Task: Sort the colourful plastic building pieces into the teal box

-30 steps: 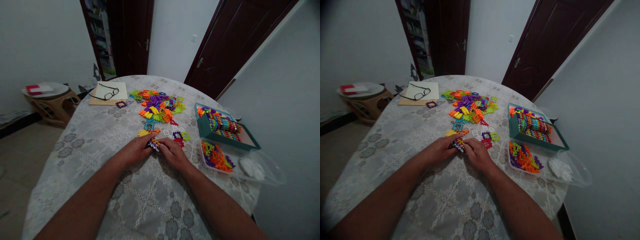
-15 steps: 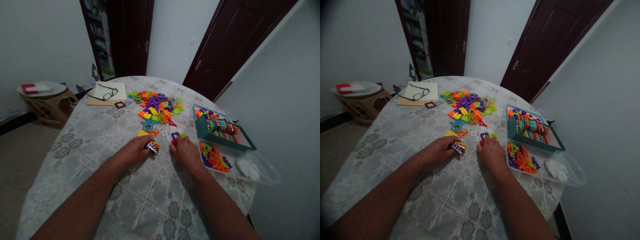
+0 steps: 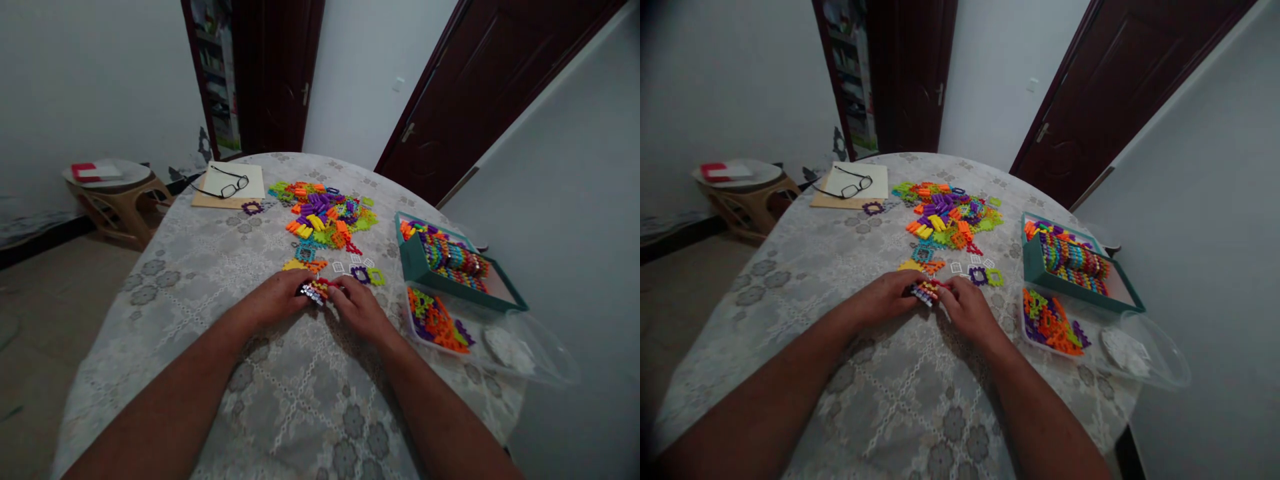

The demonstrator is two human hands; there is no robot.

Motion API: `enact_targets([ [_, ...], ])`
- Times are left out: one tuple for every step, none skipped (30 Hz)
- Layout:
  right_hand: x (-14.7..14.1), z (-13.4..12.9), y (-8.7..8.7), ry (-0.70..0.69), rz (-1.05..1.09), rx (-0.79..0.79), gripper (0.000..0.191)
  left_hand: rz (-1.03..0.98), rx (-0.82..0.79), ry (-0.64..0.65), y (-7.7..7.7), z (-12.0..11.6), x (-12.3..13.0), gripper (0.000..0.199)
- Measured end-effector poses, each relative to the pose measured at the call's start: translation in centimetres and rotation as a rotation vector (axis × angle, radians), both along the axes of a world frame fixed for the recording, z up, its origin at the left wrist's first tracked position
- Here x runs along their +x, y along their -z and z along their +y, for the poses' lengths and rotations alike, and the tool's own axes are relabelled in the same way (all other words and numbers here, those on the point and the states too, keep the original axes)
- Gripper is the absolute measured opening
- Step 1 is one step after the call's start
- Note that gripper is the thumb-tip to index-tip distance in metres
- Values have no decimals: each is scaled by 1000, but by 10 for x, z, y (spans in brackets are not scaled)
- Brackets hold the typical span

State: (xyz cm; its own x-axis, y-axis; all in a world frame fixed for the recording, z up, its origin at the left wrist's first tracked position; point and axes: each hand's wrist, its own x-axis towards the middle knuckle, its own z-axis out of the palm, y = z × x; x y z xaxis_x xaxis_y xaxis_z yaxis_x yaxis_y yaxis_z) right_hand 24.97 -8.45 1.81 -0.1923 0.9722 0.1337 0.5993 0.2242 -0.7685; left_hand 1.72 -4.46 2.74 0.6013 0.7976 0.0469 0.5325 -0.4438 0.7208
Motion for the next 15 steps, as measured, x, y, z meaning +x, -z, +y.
enact_targets([
  [-1,0,1,-2,39,-15,31,-14,5,-2,1,0,0,22],
  [-1,0,2,-8,81,-36,32,-29,13,-3,2,0,0,26],
  [-1,-1,2,-22,121,-57,32,-41,23,-6,3,0,0,28],
  [0,-1,2,-41,152,-68,31,-47,32,-9,4,0,0,29],
  [-1,-2,2,-65,169,-69,29,-46,37,-12,4,0,0,29],
  [-1,-3,2,-91,173,-59,27,-37,39,-15,5,0,0,27],
  [-2,-4,1,-116,167,-48,25,-25,40,-19,5,0,-1,25],
  [-4,-5,1,-135,152,-35,24,-11,40,-22,5,0,-1,23],
  [-6,-6,1,-144,129,-22,25,-1,41,-21,5,0,-1,22],
  [-7,-7,2,-146,101,-8,28,5,43,-18,5,0,-2,22],
  [-9,-8,3,-144,71,9,34,7,45,-15,5,0,-2,24],
  [-10,-9,3,-138,44,27,40,4,47,-15,5,0,-2,28],
  [-11,-9,4,-130,22,46,44,0,48,-16,5,0,-2,33],
  [-11,-10,4,-123,5,62,47,-4,47,-18,6,0,-2,37],
  [-12,-10,5,-119,-5,75,47,-8,47,-23,6,0,-2,40],
])
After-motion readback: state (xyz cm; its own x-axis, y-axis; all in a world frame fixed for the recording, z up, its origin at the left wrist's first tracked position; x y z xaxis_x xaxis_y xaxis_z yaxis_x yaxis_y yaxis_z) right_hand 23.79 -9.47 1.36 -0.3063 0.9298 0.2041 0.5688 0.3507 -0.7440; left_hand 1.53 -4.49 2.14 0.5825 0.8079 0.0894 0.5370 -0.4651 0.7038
